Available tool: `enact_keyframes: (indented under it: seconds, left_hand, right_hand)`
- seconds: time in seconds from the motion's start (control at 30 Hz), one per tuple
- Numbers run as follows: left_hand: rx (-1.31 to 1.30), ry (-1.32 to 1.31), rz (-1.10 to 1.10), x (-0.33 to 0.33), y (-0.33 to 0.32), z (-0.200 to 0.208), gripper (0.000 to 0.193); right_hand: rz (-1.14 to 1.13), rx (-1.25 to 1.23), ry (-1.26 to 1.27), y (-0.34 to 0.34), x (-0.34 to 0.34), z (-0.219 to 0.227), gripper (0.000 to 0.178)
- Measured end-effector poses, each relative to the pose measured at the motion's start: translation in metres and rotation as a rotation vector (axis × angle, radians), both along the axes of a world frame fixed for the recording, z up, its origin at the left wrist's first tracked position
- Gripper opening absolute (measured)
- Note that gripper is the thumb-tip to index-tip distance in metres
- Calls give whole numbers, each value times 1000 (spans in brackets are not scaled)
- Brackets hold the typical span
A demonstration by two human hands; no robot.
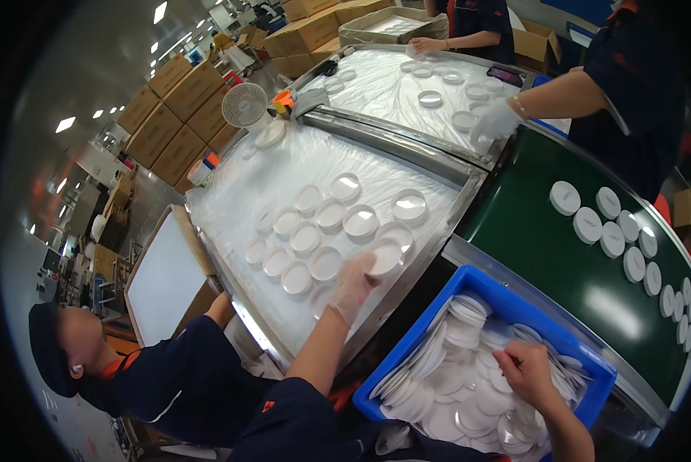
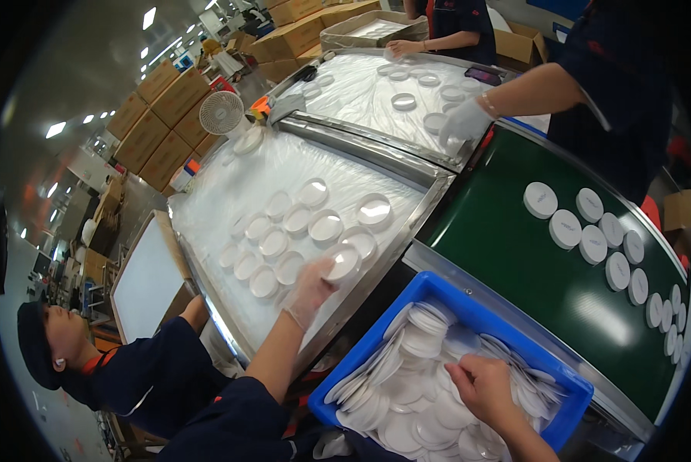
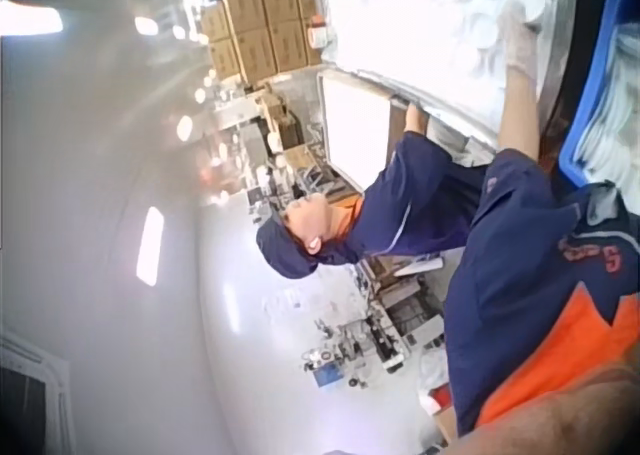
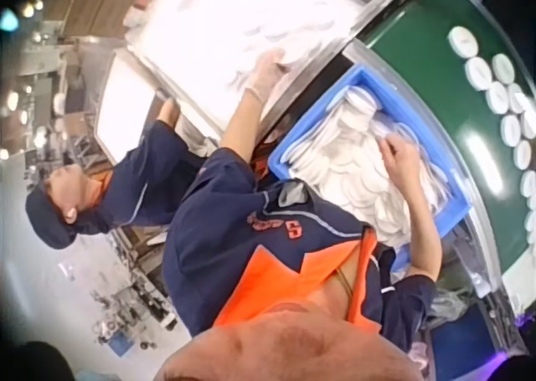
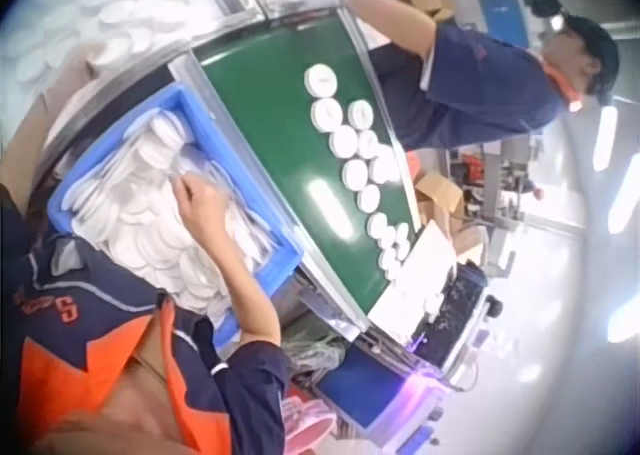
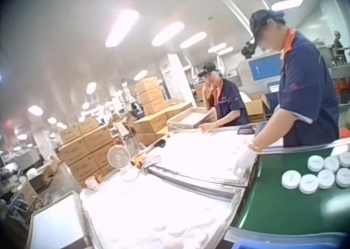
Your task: The person sorts plastic lids by hand, taking them from a storage bin and placing them onto a conveyor belt.
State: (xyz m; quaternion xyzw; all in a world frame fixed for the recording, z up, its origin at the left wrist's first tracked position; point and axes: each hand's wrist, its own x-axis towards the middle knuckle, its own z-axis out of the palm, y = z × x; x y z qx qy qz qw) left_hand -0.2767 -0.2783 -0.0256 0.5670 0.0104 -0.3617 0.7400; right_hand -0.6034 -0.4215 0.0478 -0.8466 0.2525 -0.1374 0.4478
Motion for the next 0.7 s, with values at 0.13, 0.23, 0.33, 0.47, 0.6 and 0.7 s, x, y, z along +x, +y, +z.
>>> enact_keyframes:
  seconds: [0.13,0.23,0.33,0.47,0.6,0.7]
  left_hand:
    - [752,-882,-203,8,26,-8,43]
    - [1057,-1541,-131,-17,15,7,55]
    - [923,-1731,-154,-52,-59,45,61]
    - [213,-1640,-511,-97,-200,61,53]
    - [440,-1789,-923,-104,-339,28,60]
    - [512,-1801,-930,-130,-375,22,64]
  right_hand:
    - [206,-92,126,-5,-12,-7,20]
    - [463,-490,274,14,-10,-28,28]
    - [395,-612,165,32,-3,-80,27]
    - [444,-619,288,25,2,-77,22]
    - [399,-732,215,50,4,-83,15]
    - [547,-726,378,41,-2,-60,13]
